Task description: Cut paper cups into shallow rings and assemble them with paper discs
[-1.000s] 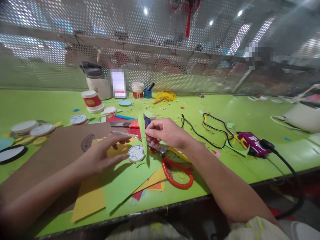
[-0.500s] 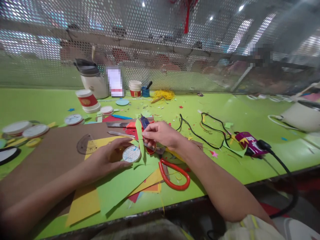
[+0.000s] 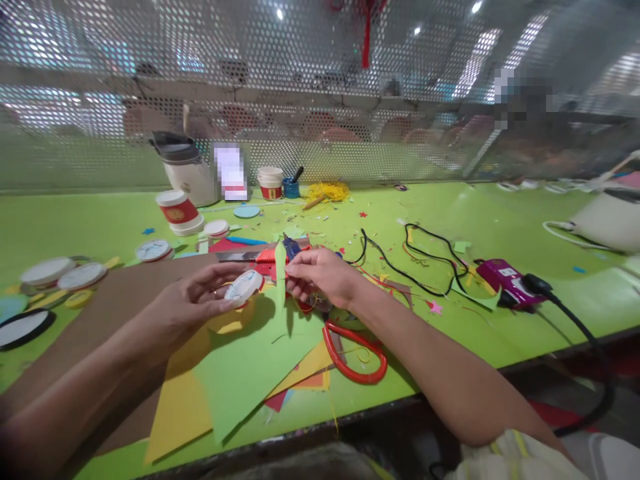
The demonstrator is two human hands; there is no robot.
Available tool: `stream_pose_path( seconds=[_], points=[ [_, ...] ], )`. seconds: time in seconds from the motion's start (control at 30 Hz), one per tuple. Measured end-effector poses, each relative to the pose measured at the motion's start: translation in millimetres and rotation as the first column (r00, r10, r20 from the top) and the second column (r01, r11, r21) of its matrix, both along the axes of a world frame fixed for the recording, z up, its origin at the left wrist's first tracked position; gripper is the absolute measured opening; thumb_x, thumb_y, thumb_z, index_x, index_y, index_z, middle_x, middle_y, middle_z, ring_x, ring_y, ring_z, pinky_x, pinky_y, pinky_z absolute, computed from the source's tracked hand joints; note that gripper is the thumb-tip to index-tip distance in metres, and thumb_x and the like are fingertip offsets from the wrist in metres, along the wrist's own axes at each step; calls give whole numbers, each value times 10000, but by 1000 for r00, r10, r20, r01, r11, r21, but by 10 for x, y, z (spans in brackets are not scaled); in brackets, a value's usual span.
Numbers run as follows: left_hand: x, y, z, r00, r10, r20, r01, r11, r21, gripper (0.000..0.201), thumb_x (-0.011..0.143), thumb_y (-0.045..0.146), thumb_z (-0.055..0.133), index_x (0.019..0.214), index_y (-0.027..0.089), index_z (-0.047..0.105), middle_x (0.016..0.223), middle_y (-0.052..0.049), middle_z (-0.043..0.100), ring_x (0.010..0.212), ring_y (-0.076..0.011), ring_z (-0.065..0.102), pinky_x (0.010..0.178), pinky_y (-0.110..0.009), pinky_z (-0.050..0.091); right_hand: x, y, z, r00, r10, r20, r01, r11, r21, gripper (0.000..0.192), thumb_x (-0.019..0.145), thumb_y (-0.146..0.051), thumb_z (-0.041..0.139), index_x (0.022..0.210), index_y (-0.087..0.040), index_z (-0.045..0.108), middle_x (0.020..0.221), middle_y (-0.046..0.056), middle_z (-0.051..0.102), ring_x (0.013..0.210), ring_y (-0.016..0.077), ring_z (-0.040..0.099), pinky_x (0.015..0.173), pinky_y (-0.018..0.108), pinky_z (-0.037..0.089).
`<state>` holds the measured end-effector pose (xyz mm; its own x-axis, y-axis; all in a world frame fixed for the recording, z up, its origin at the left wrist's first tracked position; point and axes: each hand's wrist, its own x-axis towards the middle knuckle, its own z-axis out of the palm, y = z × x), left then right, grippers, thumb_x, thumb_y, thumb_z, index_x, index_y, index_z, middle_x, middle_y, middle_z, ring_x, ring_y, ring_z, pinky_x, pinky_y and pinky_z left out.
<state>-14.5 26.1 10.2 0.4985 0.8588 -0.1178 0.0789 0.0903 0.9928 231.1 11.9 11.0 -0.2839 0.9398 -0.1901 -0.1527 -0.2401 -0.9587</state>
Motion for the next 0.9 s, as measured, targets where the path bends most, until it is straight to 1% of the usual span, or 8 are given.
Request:
stream_pose_path(
  seconds=[0.1, 0.17, 0.23, 0.3, 0.4, 0.57, 0.73, 0.9],
  points=[
    [-6, -15, -22, 1000, 16, -11, -15, 997, 81, 571, 688, 287, 816, 1202, 238, 573, 1263, -95, 634, 1007, -231, 651, 806, -323, 561, -78, -39, -4, 1000, 2, 14, -2, 1000, -13, 165, 754, -236, 725, 677, -143, 613, 569, 4, 650, 460, 85, 580, 426, 188, 481],
    [3, -40, -20, 999, -3, -37, 8, 990, 142, 560, 690, 280, 815, 1195, 240, 575, 1264, -96, 627, 953, -220, 655, 753, -312, 565, -130, -73, -3, 1000, -8, 28, 8, 1000, -9, 156, 772, -222, 708, 676, -145, 611, 557, -4, 640, 464, 86, 586, 426, 184, 490],
    [16, -66, -1, 998, -28, -52, 38, 981, 191, 523, 704, 268, 806, 1179, 233, 591, 1246, -96, 634, 984, -228, 646, 780, -317, 557, -173, -109, 2, 999, -20, 43, 20, 1000, 3, 162, 779, -223, 707, 675, -150, 608, 545, -16, 628, 463, 84, 587, 430, 183, 500],
    [23, -84, 24, 999, -41, -26, 45, 979, 199, 505, 714, 255, 799, 1178, 232, 601, 1256, -100, 632, 1074, -251, 624, 839, -331, 545, -202, -139, 10, 998, -24, 57, 23, 1000, 15, 166, 778, -235, 715, 683, -154, 606, 553, -18, 631, 471, 90, 600, 436, 192, 512],
    [19, -90, 50, 998, -40, 41, 35, 994, 103, 491, 723, 255, 787, 1181, 237, 609, 1266, -103, 639, 1159, -276, 594, 880, -342, 541, -222, -170, 27, 997, -24, 75, 22, 999, 35, 163, 788, -255, 704, 701, -158, 605, 576, -14, 642, 501, 103, 626, 448, 201, 524],
    [14, -88, 60, 995, 32, 98, -25, 997, -70, 452, 707, 232, 775, 1138, 225, 642, 1185, -94, 699, 1072, -255, 648, 850, -317, 549, -238, -195, 46, 992, -9, 127, 0, 997, 76, 169, 805, -266, 682, 697, -161, 603, 549, -21, 634, 485, 102, 622, 451, 204, 524],
    [15, -98, 58, 988, 60, 140, -43, 991, -123, 459, 691, 196, 767, 1136, 242, 666, 1113, -71, 731, 1029, -243, 667, 821, -301, 546, -246, -189, 35, 981, -36, 190, 14, 993, 115, 177, 818, -284, 671, 703, -176, 591, 543, -27, 633, 461, 94, 597, 448, 204, 517],
    [8, -85, 25, 982, 65, 177, -40, 989, -141, 336, 658, 195, 805, 986, 230, 742, 1043, -55, 761, 901, -212, 692, 805, -297, 533, -247, -204, 54, 966, -59, 252, 18, 986, 164, 148, 829, -262, 642, 718, -186, 579, 566, -23, 632, 476, 101, 594, 471, 222, 523]
  ],
)
